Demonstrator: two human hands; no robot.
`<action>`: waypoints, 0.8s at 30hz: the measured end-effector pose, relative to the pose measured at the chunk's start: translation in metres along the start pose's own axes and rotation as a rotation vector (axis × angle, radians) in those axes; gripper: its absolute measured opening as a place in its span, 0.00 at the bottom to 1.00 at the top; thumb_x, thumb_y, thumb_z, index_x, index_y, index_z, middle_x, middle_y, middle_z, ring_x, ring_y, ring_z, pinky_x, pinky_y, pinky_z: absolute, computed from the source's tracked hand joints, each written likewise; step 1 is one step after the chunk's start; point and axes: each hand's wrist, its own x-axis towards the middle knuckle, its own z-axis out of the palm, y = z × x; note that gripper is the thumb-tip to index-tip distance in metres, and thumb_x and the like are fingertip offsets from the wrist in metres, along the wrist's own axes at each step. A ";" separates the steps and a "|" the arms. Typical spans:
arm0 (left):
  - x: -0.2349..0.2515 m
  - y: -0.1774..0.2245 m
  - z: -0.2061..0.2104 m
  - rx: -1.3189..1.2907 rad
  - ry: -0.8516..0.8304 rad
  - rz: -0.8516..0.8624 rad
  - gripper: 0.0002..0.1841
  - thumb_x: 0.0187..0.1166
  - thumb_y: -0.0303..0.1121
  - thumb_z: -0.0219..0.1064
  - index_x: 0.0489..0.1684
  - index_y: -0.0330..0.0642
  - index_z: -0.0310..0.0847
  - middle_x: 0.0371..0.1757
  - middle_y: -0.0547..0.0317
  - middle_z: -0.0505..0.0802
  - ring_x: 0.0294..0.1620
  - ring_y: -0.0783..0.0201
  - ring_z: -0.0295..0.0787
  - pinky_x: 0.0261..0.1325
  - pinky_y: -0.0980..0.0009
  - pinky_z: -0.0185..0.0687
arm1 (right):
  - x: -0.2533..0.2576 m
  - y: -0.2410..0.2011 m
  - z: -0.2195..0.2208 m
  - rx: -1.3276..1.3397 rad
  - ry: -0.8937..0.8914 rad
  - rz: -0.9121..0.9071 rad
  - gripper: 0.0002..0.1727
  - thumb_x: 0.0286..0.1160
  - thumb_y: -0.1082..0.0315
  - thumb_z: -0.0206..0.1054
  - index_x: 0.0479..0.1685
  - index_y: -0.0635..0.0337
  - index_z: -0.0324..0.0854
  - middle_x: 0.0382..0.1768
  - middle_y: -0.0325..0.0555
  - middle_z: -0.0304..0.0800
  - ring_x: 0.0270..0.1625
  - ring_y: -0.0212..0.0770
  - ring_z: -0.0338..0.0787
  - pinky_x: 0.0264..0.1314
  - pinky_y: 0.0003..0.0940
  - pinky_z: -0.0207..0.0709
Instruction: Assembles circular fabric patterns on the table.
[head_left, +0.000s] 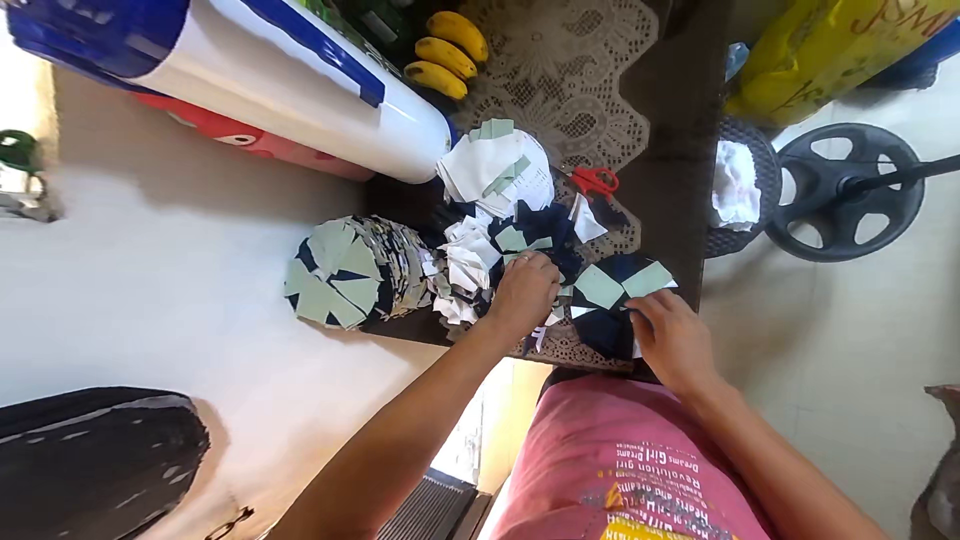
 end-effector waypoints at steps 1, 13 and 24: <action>0.000 -0.001 0.000 -0.003 0.003 0.006 0.09 0.81 0.27 0.67 0.45 0.29 0.90 0.57 0.37 0.91 0.70 0.36 0.82 0.74 0.40 0.73 | 0.006 -0.007 0.003 -0.008 -0.049 -0.027 0.14 0.83 0.70 0.61 0.53 0.61 0.92 0.50 0.60 0.93 0.56 0.62 0.91 0.58 0.58 0.83; 0.000 -0.018 0.004 -0.061 0.058 0.130 0.06 0.80 0.23 0.67 0.38 0.28 0.89 0.50 0.38 0.92 0.62 0.38 0.87 0.69 0.41 0.78 | 0.058 -0.026 0.046 -0.340 -0.186 -0.288 0.20 0.70 0.81 0.65 0.58 0.55 0.92 0.54 0.62 0.87 0.58 0.64 0.85 0.53 0.56 0.77; -0.018 -0.021 -0.053 -0.776 0.106 -0.124 0.02 0.81 0.24 0.66 0.40 0.35 0.82 0.48 0.52 0.92 0.46 0.65 0.89 0.53 0.65 0.86 | 0.060 -0.030 0.044 -0.329 -0.190 -0.304 0.20 0.71 0.82 0.63 0.59 0.59 0.92 0.54 0.64 0.88 0.58 0.65 0.86 0.52 0.58 0.78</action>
